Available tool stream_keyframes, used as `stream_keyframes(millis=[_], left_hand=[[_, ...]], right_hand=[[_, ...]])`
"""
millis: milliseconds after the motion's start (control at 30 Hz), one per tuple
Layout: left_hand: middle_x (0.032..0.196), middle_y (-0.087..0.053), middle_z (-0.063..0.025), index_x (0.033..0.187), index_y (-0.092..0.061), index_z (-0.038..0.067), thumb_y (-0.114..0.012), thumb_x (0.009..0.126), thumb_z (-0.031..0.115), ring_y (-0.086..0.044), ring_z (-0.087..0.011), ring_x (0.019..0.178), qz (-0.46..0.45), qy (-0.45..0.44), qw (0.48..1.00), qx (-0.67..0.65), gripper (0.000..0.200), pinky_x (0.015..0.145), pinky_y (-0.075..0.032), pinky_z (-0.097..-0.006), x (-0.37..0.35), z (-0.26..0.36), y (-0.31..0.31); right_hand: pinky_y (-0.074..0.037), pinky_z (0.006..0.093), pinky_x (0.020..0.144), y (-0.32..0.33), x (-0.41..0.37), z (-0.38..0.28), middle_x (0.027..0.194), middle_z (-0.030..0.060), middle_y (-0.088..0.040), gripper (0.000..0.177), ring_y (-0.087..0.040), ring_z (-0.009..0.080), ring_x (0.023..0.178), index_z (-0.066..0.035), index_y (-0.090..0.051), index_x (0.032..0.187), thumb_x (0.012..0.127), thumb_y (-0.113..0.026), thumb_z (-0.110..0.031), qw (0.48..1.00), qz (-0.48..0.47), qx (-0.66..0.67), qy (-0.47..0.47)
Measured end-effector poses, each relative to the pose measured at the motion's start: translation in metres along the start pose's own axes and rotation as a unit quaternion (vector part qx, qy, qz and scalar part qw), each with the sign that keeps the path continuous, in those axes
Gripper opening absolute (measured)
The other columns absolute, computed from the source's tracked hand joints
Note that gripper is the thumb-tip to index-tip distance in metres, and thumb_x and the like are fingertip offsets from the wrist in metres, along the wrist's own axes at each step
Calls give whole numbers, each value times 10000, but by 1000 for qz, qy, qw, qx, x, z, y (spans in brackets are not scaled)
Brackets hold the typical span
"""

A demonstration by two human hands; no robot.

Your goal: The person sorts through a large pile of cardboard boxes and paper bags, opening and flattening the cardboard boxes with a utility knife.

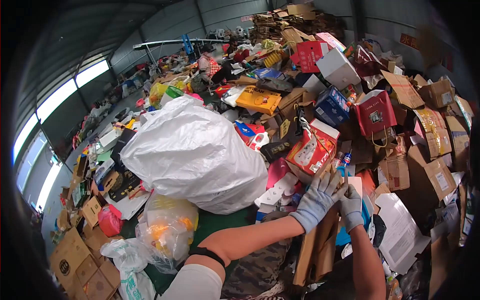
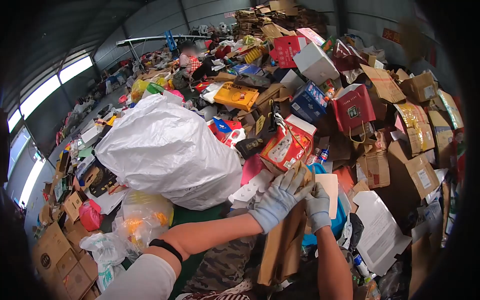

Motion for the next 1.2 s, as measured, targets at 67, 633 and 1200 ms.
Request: stream_keyframes(millis=[67,633,1200], left_hand=[[1270,-475,-114,1390,-358,181,-432,848,170,-504,-240,1016,-165,45,985,-14,547,904,-372,-370,-1,21,-14],[823,-662,-135,1014,-599,89,-437,923,349,-646,-293,774,-238,161,919,-268,320,684,-491,-377,19,-15,6],[869,-677,-78,992,-661,50,-720,761,342,-626,-121,777,-363,137,805,-449,377,724,-489,-273,-4,-31,39]], right_hand=[[-471,229,602,-5,9,9,831,30,-629,152,-566,65,701,-18,-565,1017,887,-583,-95,1000,7,23,7],[-417,205,578,25,16,6,769,-19,-590,161,-505,43,669,-39,-578,962,835,-657,-100,999,15,-42,6],[-395,205,618,24,-1,-10,765,-46,-546,194,-454,43,692,-51,-585,931,833,-690,-181,998,-48,-9,-25]])
Point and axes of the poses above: each hand's wrist, its own x-axis towards the middle knuckle, its own y-axis out of the back of the hand, z = x × y, the point moved 1 cm from there along x, towards the middle knuckle
